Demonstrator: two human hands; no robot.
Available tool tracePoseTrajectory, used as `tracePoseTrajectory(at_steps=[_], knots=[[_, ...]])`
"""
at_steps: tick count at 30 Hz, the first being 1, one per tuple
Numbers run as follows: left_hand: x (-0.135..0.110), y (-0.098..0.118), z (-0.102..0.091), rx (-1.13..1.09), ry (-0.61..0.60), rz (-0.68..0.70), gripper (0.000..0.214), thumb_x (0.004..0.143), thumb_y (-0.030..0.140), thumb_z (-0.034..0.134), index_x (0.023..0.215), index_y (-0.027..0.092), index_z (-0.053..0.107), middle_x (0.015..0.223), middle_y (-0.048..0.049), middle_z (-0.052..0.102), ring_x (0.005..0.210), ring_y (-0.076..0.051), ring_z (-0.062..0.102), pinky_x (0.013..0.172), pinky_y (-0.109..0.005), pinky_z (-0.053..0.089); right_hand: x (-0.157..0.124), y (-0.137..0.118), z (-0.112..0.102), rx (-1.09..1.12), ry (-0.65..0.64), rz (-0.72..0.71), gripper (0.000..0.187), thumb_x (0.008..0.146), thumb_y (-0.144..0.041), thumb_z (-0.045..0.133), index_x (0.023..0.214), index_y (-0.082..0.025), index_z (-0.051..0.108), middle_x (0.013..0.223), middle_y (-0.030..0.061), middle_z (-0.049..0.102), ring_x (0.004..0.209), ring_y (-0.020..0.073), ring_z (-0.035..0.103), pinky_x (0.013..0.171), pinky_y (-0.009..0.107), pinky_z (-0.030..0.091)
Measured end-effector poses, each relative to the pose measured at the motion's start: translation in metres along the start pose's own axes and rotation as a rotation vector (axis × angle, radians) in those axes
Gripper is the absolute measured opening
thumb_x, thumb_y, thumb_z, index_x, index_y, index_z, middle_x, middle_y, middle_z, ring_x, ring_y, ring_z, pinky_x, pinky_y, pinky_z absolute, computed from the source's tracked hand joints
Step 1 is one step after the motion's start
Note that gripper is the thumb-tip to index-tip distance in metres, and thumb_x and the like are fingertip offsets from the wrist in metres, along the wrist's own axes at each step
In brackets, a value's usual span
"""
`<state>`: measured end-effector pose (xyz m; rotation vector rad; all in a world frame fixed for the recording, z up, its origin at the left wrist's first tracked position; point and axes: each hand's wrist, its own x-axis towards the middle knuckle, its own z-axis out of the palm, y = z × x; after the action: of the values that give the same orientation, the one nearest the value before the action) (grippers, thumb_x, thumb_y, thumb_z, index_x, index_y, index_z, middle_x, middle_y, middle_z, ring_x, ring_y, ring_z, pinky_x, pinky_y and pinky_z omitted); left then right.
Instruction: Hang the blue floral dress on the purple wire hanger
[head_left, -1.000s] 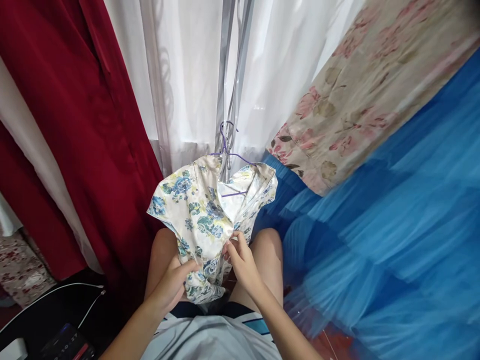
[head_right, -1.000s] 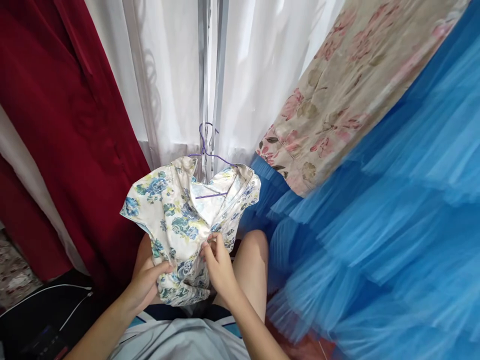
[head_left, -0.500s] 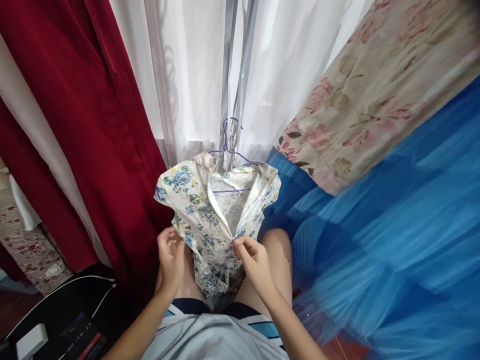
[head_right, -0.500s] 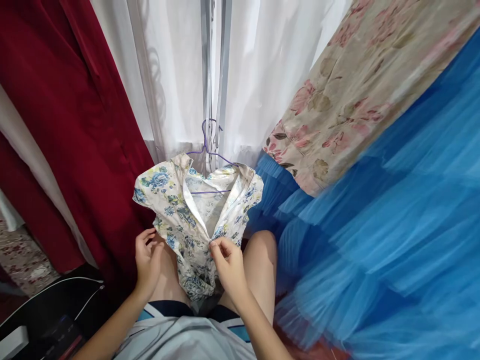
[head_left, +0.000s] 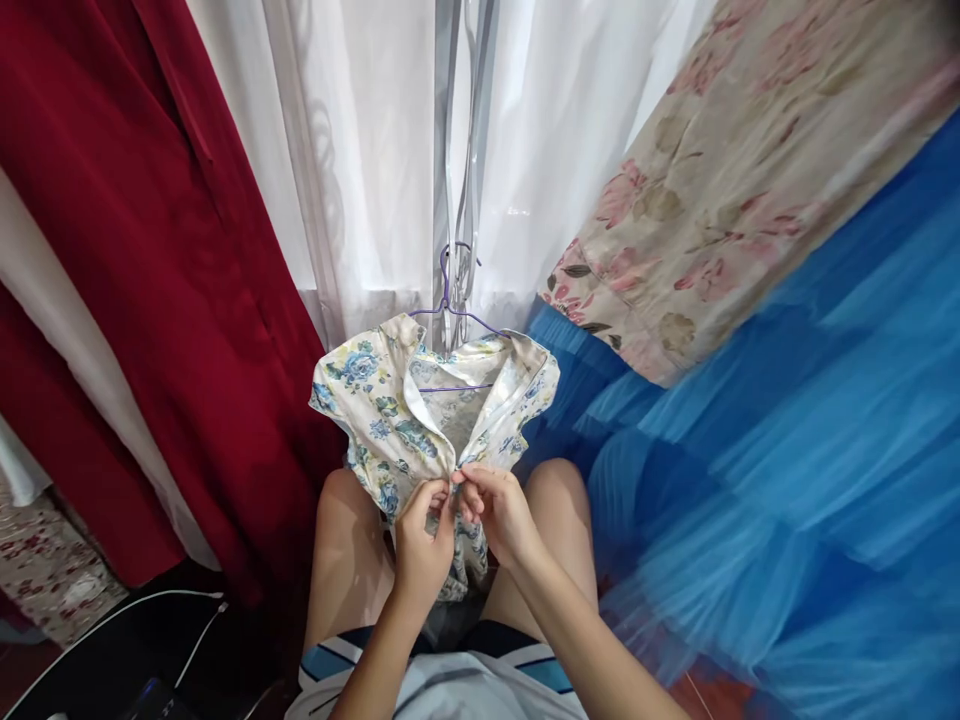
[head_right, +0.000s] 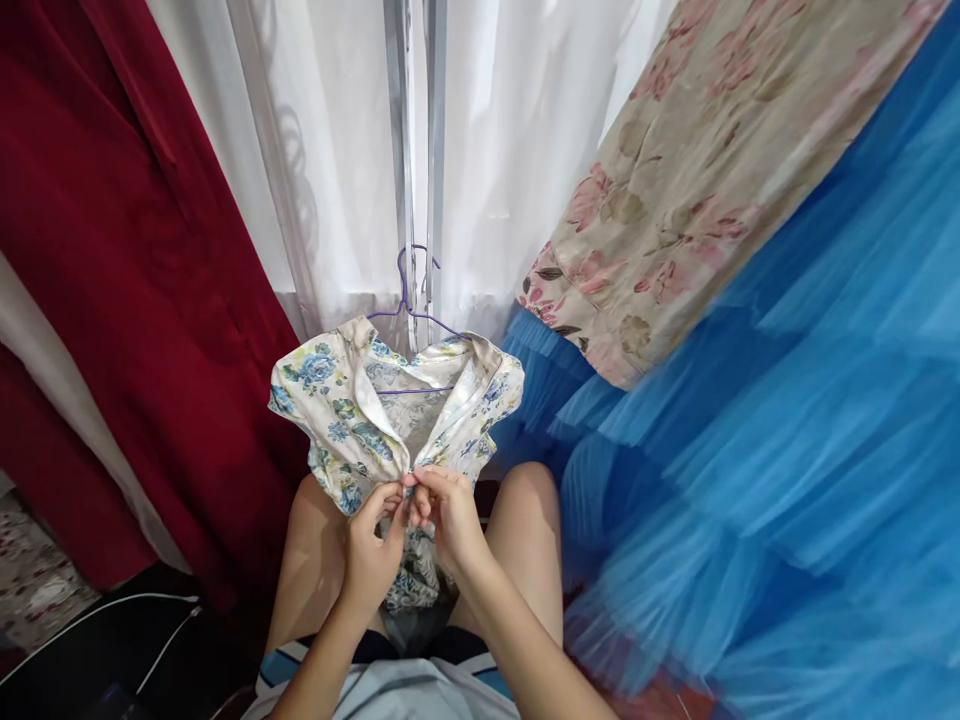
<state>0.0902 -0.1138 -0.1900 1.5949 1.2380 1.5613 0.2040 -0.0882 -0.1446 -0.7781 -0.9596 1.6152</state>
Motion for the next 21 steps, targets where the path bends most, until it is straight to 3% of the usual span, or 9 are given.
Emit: tracePoseTrajectory(at_steps=[4, 8, 11, 16, 21], knots=[[0.002, -0.005, -0.008, 0.053, 0.035, 0.054, 0.014, 0.093, 0.029, 0.053, 0.101, 0.025, 0.064, 0.093, -0.0068, 0.067, 0.087, -0.021, 0.065, 0.079, -0.031, 0.051, 0.014, -0.005, 0.004, 0.177, -0.008, 0.139, 0.018, 0.075, -0.029, 0.065, 0.067, -0.013, 0.066, 0.041, -0.0063, 0.039, 0.038, 0.0079, 0.039, 0.039, 0.019, 0.03], [0.001, -0.017, -0.006, 0.084, 0.126, 0.109, 0.013, 0.092, 0.026, 0.055, 0.097, 0.021, 0.065, 0.09, -0.0061, 0.066, 0.084, -0.019, 0.064, 0.076, -0.03, 0.051, 0.01, 0.0, -0.007, 0.365, -0.017, 0.344, 0.013, 0.072, -0.021, 0.068, 0.065, -0.014, 0.06, 0.045, -0.0062, 0.045, 0.037, 0.0036, 0.035, 0.038, 0.015, 0.03], [-0.002, -0.022, 0.0, 0.098, 0.116, 0.124, 0.013, 0.092, 0.024, 0.054, 0.096, 0.019, 0.066, 0.09, -0.0054, 0.066, 0.083, -0.018, 0.063, 0.075, -0.028, 0.051, 0.003, 0.002, -0.016, 0.386, -0.041, 0.404, 0.012, 0.07, -0.02, 0.071, 0.068, -0.013, 0.061, 0.045, -0.0075, 0.042, 0.036, 0.0018, 0.032, 0.035, 0.013, 0.026], [-0.008, -0.022, 0.009, 0.085, 0.076, 0.111, 0.012, 0.092, 0.024, 0.055, 0.091, 0.018, 0.066, 0.086, -0.0049, 0.066, 0.082, -0.018, 0.063, 0.074, -0.027, 0.05, 0.012, -0.019, -0.008, 0.199, -0.021, 0.114, 0.014, 0.07, -0.024, 0.073, 0.072, -0.012, 0.065, 0.045, -0.0068, 0.043, 0.036, 0.0027, 0.033, 0.034, 0.015, 0.025], [-0.005, -0.034, 0.013, 0.08, 0.088, 0.092, 0.016, 0.092, 0.028, 0.056, 0.093, 0.017, 0.066, 0.086, -0.0063, 0.067, 0.08, -0.018, 0.064, 0.073, -0.028, 0.051, 0.054, -0.074, 0.019, 0.112, -0.022, -0.077, 0.012, 0.069, -0.021, 0.071, 0.069, -0.013, 0.062, 0.042, -0.0067, 0.043, 0.036, 0.0047, 0.034, 0.032, 0.016, 0.022]])
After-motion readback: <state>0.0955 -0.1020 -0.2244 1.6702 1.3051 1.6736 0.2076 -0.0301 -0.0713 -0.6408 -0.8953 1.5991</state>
